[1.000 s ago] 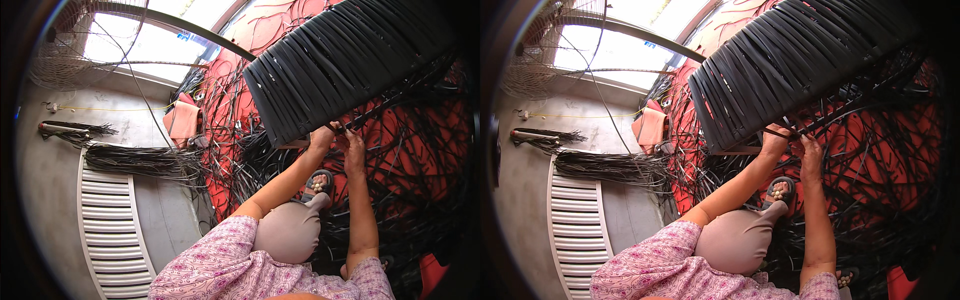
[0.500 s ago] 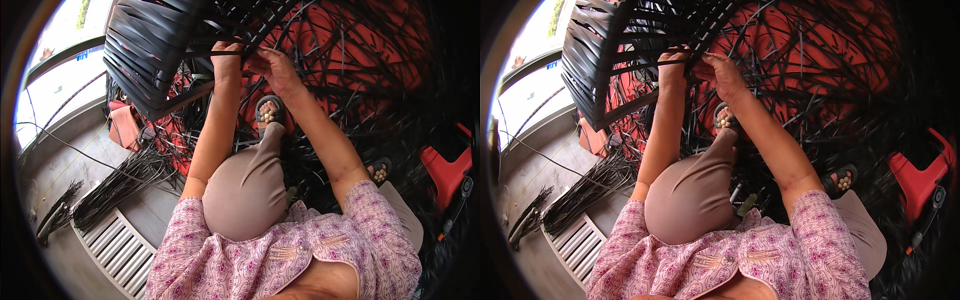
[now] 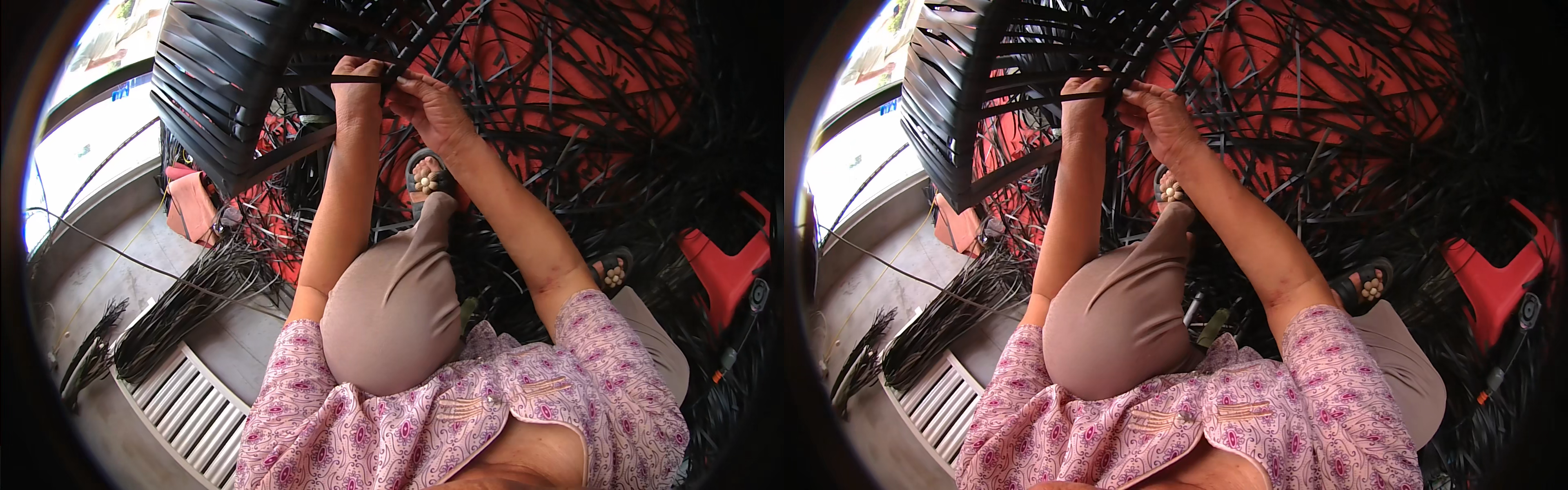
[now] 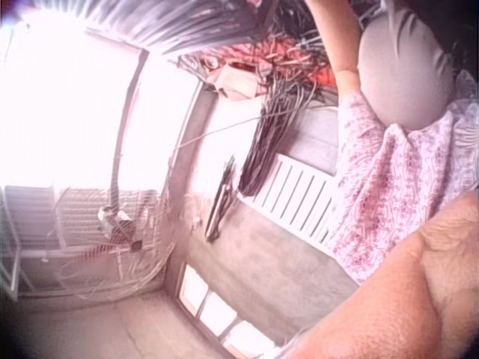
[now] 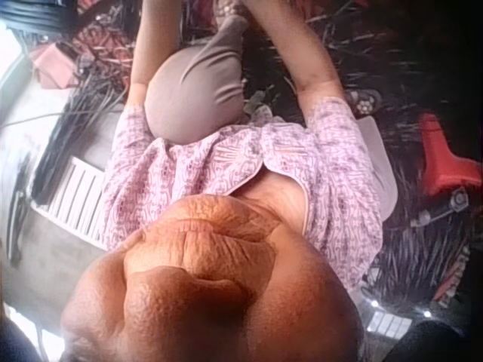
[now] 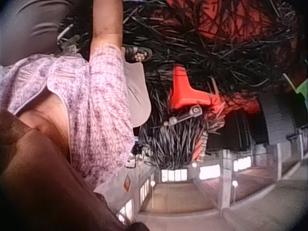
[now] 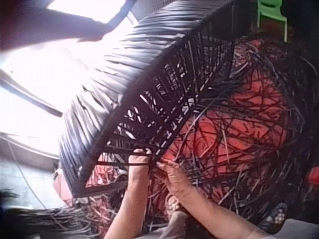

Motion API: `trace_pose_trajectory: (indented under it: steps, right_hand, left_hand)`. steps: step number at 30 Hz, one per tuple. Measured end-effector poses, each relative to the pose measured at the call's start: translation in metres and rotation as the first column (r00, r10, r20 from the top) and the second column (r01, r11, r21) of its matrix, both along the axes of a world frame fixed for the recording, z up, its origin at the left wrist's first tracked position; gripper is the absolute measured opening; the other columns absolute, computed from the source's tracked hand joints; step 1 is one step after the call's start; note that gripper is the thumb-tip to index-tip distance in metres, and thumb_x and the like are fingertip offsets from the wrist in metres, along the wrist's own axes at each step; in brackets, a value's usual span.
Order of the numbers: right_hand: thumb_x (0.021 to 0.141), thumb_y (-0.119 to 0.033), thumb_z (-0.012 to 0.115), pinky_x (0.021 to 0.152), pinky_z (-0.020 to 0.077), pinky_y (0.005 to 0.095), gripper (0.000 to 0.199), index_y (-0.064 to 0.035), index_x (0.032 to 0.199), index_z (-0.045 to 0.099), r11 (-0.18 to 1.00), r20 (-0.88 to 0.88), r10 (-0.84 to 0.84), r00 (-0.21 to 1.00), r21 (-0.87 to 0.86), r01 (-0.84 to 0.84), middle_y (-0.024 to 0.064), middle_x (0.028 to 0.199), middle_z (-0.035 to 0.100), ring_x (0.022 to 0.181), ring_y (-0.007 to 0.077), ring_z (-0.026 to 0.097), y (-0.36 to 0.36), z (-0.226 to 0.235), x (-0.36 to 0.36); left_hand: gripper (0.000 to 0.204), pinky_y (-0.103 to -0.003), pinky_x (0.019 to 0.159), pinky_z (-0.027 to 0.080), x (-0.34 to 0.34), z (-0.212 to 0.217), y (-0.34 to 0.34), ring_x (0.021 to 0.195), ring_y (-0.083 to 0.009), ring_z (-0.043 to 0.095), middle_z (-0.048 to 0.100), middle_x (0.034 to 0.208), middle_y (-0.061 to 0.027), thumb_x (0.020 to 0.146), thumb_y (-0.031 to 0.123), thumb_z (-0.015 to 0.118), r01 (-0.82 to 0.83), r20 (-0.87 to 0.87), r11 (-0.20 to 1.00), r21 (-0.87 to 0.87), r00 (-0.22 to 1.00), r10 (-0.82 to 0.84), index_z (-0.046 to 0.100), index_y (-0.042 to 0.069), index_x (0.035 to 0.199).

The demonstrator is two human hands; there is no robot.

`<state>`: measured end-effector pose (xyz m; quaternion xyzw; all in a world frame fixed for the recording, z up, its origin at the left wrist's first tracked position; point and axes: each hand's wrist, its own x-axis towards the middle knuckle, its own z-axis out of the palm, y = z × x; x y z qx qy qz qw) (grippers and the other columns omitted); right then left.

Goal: The person weaves black synthetic rattan strips around the frame of a chair, securing the ends with a staple gun and trimming excess with cutters.

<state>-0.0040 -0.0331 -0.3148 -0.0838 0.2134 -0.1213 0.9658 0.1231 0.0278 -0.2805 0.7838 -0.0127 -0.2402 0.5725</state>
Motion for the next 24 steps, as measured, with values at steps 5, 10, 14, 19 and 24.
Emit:
trace_pose_trajectory:
  steps: [5,10,14,19,24]
  right_hand:
    - [0.094,-0.007,0.06,0.083,0.0564,0.0288,0.024,-0.0015,0.117,0.064,0.993,-0.059,-0.029,0.998,-0.116,0.022,0.0059,0.102,0.07,0.09,0.0147,0.068,0.003,0.008,0.0]
    - [0.091,-0.01,0.064,0.077,0.0546,0.0257,0.024,-0.0016,0.113,0.065,0.973,-0.079,-0.109,0.991,-0.213,0.09,0.0036,0.098,0.07,0.082,0.0107,0.066,0.005,0.02,-0.003]
    - [0.091,-0.011,0.066,0.076,0.0554,0.0258,0.025,0.0006,0.113,0.064,0.943,-0.128,-0.145,0.981,-0.318,0.097,0.0044,0.099,0.069,0.083,0.0106,0.066,0.006,0.031,-0.004]
    - [0.09,-0.015,0.068,0.073,0.056,0.0253,0.024,0.0026,0.106,0.066,0.87,-0.097,-0.154,0.983,-0.485,0.088,0.0043,0.092,0.069,0.08,0.0102,0.065,0.006,0.032,-0.009]
    - [0.09,-0.019,0.07,0.067,0.0535,0.0236,0.023,0.0027,0.098,0.069,0.864,-0.121,-0.091,0.989,-0.503,0.018,0.0032,0.084,0.069,0.073,0.0091,0.063,-0.005,0.031,-0.011]
  left_hand:
    - [0.012,-0.028,0.057,0.051,-0.016,0.009,-0.005,0.063,-0.0161,0.063,0.066,0.073,-0.0105,0.076,0.0,0.066,-0.036,0.122,0.995,-0.094,0.991,0.048,0.061,-0.005,0.086]
    - [0.004,-0.026,0.059,0.051,-0.041,0.026,-0.011,0.065,-0.0144,0.063,0.064,0.073,-0.0073,0.083,-0.001,0.064,-0.021,0.265,0.977,-0.21,0.961,0.078,0.06,-0.002,0.084]
    - [0.006,-0.023,0.061,0.048,-0.056,0.033,-0.012,0.067,-0.0099,0.06,0.063,0.073,-0.0035,0.086,-0.002,0.063,0.023,0.3,0.954,-0.298,0.951,0.071,0.059,0.001,0.083]
    - [0.004,-0.021,0.063,0.046,-0.068,0.033,-0.005,0.067,-0.0062,0.056,0.064,0.076,-0.0012,0.09,-0.001,0.06,0.033,0.247,0.926,-0.375,0.967,0.065,0.061,0.002,0.093]
    - [0.004,-0.022,0.063,0.046,-0.09,0.041,0.004,0.07,-0.007,0.055,0.061,0.09,-0.0032,0.093,-0.002,0.057,0.081,0.321,0.954,-0.288,0.947,0.016,0.058,0.001,0.095]
